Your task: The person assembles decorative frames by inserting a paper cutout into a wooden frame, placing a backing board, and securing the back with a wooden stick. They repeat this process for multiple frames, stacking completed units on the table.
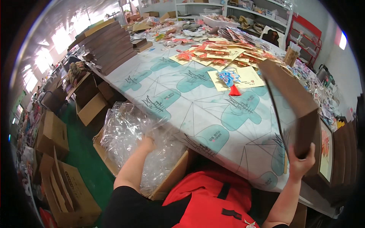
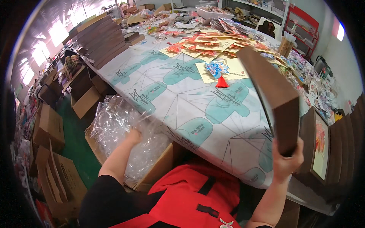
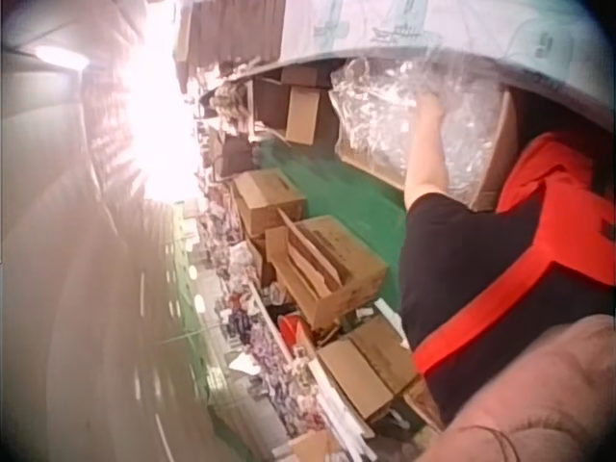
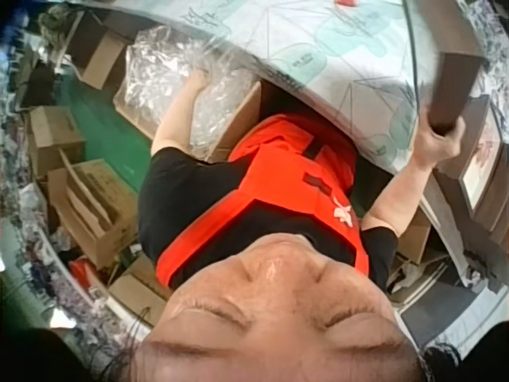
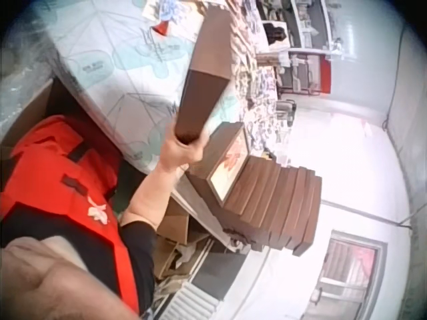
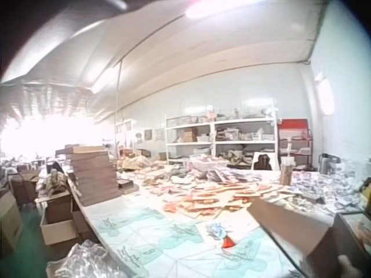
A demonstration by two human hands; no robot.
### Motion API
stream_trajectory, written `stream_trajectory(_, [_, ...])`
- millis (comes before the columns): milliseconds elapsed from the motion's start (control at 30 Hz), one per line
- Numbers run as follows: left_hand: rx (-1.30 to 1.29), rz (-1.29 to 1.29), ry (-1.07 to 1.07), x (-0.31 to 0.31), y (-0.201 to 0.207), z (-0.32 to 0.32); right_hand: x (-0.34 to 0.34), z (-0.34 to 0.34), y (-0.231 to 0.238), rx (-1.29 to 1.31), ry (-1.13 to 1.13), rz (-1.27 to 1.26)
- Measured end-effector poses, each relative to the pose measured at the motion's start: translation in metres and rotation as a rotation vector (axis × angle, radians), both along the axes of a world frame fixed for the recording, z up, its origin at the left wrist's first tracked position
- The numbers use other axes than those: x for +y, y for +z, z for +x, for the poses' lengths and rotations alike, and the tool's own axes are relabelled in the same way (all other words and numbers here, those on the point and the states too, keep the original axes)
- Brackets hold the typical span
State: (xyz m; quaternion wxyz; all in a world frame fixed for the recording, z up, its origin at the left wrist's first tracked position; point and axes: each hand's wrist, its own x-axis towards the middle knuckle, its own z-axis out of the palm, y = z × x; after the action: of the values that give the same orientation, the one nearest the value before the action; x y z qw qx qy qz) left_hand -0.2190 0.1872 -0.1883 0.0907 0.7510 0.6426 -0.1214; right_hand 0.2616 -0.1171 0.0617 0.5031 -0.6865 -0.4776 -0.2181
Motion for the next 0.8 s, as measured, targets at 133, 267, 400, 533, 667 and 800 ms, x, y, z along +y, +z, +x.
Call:
stream_trajectory(133, [0.064,-0.229,-0.073,-0.002,-0.129,-0.031,0.023,-0.024,-0.013,-0.144,0.152,-0.037])
stream_trajectory(267, [-0.009,-0.257,0.014,-0.031,-0.098,0.01,0.03,-0.035,-0.031,-0.392,0.111,-0.066])
stream_trajectory(400, [0.126,-0.319,-0.036,-0.035,-0.09,0.009,0.041,-0.058,-0.04,-0.453,0.146,-0.186])
stream_trajectory(533, [0.28,-0.383,-0.19,-0.021,-0.092,0.0,0.046,-0.075,-0.059,-0.511,0.127,-0.334])
stream_trajectory(667, [0.254,-0.488,-0.17,-0.017,-0.044,0.01,0.055,-0.083,-0.079,-0.55,0.066,-0.318])
stream_trajectory(800, [-0.132,-0.226,-0.144,-0.02,0.03,-0.005,0.064,-0.089,-0.094,-0.601,0.059,-0.293])
